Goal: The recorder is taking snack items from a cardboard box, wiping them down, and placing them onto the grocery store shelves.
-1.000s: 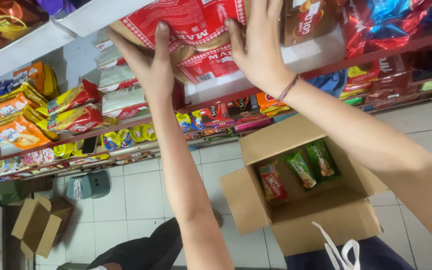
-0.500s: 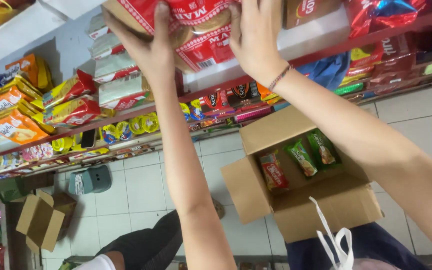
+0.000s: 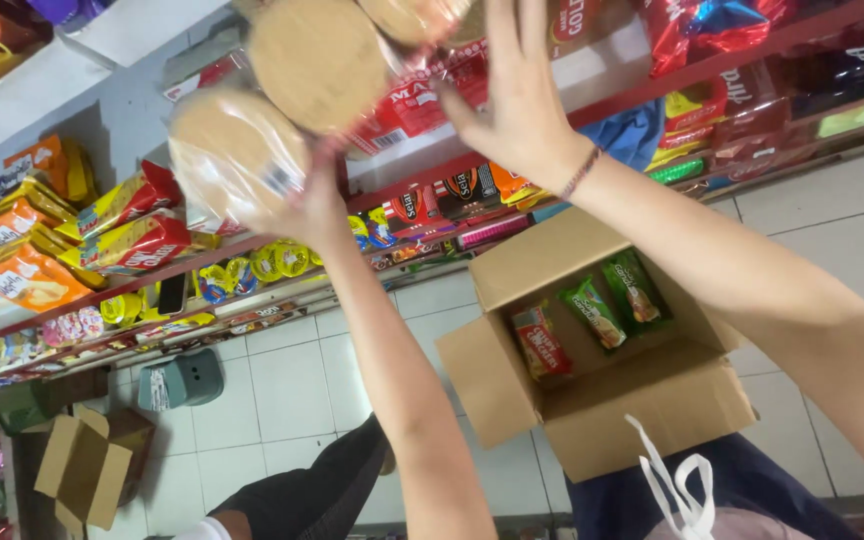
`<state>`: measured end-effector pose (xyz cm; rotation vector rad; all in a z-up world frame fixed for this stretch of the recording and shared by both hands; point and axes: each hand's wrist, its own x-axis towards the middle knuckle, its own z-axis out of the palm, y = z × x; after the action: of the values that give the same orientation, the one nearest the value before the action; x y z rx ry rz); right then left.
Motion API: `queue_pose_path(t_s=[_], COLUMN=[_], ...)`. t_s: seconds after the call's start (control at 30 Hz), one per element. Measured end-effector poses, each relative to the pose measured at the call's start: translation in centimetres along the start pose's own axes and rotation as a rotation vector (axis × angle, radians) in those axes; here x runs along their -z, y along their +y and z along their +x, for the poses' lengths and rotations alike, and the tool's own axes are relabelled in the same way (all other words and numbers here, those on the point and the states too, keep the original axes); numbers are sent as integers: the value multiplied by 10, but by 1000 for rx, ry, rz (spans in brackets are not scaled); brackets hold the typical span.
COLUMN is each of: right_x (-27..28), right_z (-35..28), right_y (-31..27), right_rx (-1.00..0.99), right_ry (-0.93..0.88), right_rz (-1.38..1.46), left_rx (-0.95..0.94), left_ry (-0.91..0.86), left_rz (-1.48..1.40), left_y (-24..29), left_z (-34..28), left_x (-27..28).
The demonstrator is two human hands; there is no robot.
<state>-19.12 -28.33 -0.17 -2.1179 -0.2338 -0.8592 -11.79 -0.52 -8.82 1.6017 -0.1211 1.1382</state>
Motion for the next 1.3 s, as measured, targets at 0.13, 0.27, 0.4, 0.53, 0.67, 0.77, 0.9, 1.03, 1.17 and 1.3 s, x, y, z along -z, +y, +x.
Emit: queue_pose_path(t_s=[0.13, 0.27, 0.4, 0.53, 0.67, 0.77, 0.9, 1.03, 1.17, 1.3], right_x=[36, 67, 33, -12, -13, 41, 56, 42, 35, 23], right_z=[-16, -28, -56, -116, -132, -53, 13, 41, 51, 52], right_y=[-20, -51, -57, -61, -40, -63, -53, -19, -13, -19], right_rx=[301, 542, 269, -382, -730, -383, -66, 152, 330, 240], right_ry=[173, -169, -90, -479, -184, 33, -34, -37, -10, -11], right_rz=[-143, -251, 598, 941, 1382, 1306, 884, 175, -60, 28], left_rx=[-585, -1165, -791, -36, 530, 416, 111, -144, -43, 86], left_ry=[-168, -320, -261, -321, -482, -490, -502, -575, -614, -682], left_rz=[173, 366, 256, -153, -577, -487, -218, -90, -156, -202], left_y=[-50, 237, 236, 222, 220, 205, 153, 135, 116, 81], left_z=[-51, 30, 20, 1, -7, 14, 46, 71, 86, 104], left_x=[75, 67, 64, 77, 77, 76, 57, 28, 9, 2])
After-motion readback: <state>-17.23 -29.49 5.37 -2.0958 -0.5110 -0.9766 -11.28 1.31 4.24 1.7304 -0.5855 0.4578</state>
